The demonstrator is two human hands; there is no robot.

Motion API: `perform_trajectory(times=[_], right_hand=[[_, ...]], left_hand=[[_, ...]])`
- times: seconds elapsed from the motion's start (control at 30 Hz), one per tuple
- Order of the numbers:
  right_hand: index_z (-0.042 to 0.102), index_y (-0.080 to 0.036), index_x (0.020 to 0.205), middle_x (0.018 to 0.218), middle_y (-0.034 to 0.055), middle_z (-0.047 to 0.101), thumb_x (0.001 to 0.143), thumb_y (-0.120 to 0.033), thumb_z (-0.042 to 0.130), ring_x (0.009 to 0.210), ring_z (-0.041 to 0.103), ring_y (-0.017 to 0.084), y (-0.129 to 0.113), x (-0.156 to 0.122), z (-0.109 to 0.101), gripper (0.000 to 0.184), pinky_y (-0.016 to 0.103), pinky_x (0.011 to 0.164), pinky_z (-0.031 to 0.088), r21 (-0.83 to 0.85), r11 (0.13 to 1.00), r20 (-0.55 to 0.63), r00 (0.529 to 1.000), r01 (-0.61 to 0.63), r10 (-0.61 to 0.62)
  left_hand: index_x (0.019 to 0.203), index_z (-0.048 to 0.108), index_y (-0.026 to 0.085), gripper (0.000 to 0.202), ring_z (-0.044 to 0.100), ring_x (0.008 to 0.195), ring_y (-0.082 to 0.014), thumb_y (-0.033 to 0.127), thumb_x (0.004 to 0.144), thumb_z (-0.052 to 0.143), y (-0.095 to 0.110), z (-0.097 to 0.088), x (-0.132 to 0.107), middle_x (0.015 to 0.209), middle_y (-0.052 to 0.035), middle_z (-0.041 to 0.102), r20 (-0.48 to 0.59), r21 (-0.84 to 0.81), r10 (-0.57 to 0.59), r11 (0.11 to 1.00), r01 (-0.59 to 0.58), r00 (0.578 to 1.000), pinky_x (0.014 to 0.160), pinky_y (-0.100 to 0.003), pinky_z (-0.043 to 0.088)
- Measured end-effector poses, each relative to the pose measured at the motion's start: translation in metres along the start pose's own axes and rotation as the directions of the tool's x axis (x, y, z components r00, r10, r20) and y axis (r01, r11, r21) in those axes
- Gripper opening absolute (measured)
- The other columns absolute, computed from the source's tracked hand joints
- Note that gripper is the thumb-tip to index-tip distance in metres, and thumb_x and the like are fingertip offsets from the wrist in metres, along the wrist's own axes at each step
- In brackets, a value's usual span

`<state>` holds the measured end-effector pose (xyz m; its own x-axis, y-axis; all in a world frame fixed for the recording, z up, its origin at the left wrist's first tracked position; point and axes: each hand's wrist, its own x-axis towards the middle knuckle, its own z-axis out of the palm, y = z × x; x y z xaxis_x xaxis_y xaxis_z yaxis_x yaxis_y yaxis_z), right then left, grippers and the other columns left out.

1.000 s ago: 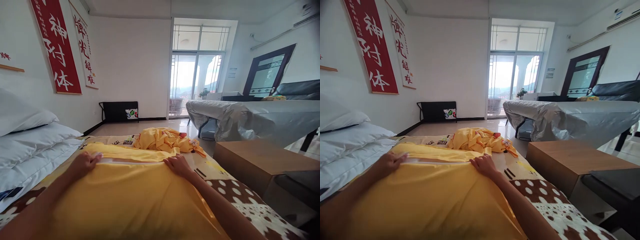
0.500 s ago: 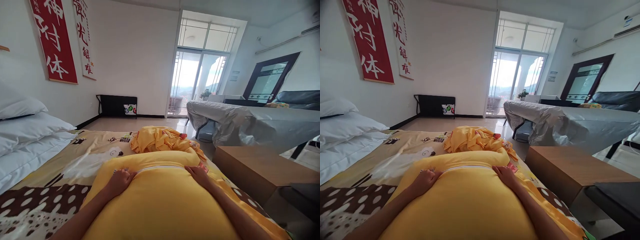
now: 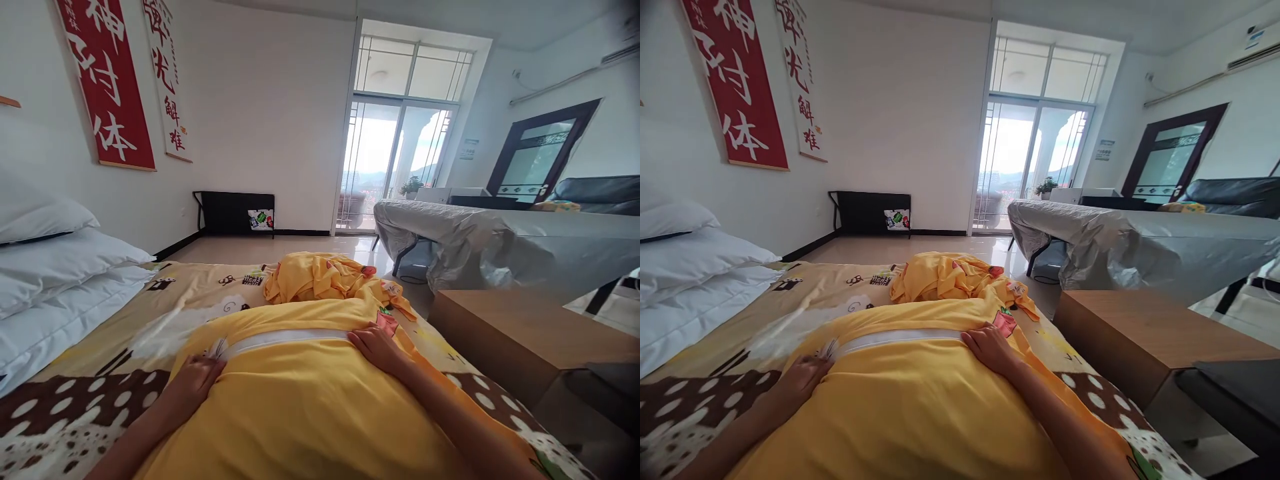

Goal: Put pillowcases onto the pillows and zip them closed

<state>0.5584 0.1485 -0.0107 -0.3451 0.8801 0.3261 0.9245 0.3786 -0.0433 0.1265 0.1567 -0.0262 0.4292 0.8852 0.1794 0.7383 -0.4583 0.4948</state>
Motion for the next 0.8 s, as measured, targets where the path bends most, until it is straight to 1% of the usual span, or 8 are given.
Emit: perform_trajectory(times=[0.2,0.33,0.4,0.47,0.57,0.63,0.7,0.8], right_hand=[[0.07,-0.02,0.074,0.076,0.0104,0.071,0.098,-0.05,0.017,0.078,0.063,0.025,0.052,-0.027,-0.028,0.066,0.035,0.073,0.04,-0.16,0.956,-0.049,0.969,-0.245,0.24],[0.072,-0.021,0.076,0.079,0.0107,0.072,0.099,-0.047,0.018,0.077,0.065,0.025,0.046,-0.025,-0.024,0.065,0.034,0.074,0.04,-0.187,0.945,-0.013,0.962,-0.269,0.271],[0.072,-0.02,0.074,0.077,0.0116,0.071,0.099,-0.048,0.02,0.076,0.064,0.025,0.038,-0.015,-0.04,0.064,0.034,0.074,0.038,-0.248,0.948,0.013,0.978,-0.199,0.208],[0.07,-0.019,0.07,0.073,0.0119,0.07,0.098,-0.049,0.019,0.074,0.062,0.024,0.031,-0.001,-0.076,0.066,0.034,0.072,0.036,-0.305,0.941,-0.039,0.989,-0.149,0.144],[0.066,-0.019,0.064,0.061,0.0098,0.065,0.097,-0.051,0.017,0.064,0.055,0.021,0.021,0.016,-0.136,0.068,0.033,0.07,0.033,-0.338,0.926,-0.259,0.963,-0.168,0.08],[0.063,-0.02,0.062,0.056,0.008,0.062,0.097,-0.051,0.013,0.06,0.051,0.019,0.011,0.021,-0.157,0.068,0.032,0.069,0.032,-0.295,0.931,-0.406,0.91,-0.214,0.081],[0.061,-0.02,0.062,0.056,0.0071,0.062,0.097,-0.05,0.012,0.059,0.05,0.019,0.002,0.02,-0.155,0.068,0.031,0.068,0.031,-0.272,0.946,-0.407,0.912,-0.179,0.055],[0.058,-0.02,0.06,0.061,0.0071,0.065,0.097,-0.05,0.016,0.06,0.052,0.018,-0.001,0.013,-0.131,0.064,0.032,0.069,0.03,-0.29,0.953,-0.255,0.967,-0.09,0.014]], left_hand=[[0.078,0.062,0.018,0.062,0.059,0.092,-0.0246,0.055,0.095,0.015,0.058,0.03,0.024,0.085,-0.0091,0.068,0.083,0.111,0.086,0.989,-0.095,0.993,0.099,-0.044,0.031],[0.087,0.065,0.017,0.066,0.059,0.096,-0.026,0.055,0.094,0.012,0.056,0.031,0.029,0.093,-0.0119,0.069,0.126,0.123,0.074,0.988,-0.09,0.989,0.1,-0.047,0.03],[0.076,0.065,0.018,0.064,0.06,0.089,-0.0258,0.058,0.093,0.018,0.051,0.002,0.028,0.089,-0.0105,0.07,0.133,0.163,0.049,0.984,-0.071,0.99,0.1,-0.051,0.028],[0.069,0.064,0.02,0.062,0.059,0.077,-0.0221,0.058,0.092,0.021,0.055,-0.047,0.029,0.08,-0.0066,0.069,0.121,0.245,0.047,0.967,-0.076,0.992,0.1,-0.054,0.023],[0.061,0.06,0.02,0.062,0.051,0.063,-0.0174,0.058,0.089,0.021,0.075,-0.126,0.035,0.058,-0.0027,0.062,-0.043,0.381,0.071,0.923,-0.049,0.997,0.101,-0.052,0.02],[0.056,0.054,0.019,0.061,0.047,0.059,-0.015,0.056,0.089,0.018,0.088,-0.161,0.036,0.059,-0.0024,0.062,-0.232,0.441,0.123,0.897,-0.008,0.965,0.101,-0.049,0.02],[0.054,0.049,0.019,0.06,0.047,0.059,-0.0147,0.054,0.089,0.016,0.092,-0.17,0.033,0.063,-0.0027,0.064,-0.329,0.478,0.169,0.878,0.01,0.929,0.099,-0.046,0.023],[0.048,0.045,0.02,0.063,0.049,0.061,-0.0178,0.056,0.089,0.015,0.084,-0.144,0.025,0.055,-0.0038,0.06,-0.204,0.492,0.133,0.871,-0.016,0.97,0.092,-0.04,0.03]])
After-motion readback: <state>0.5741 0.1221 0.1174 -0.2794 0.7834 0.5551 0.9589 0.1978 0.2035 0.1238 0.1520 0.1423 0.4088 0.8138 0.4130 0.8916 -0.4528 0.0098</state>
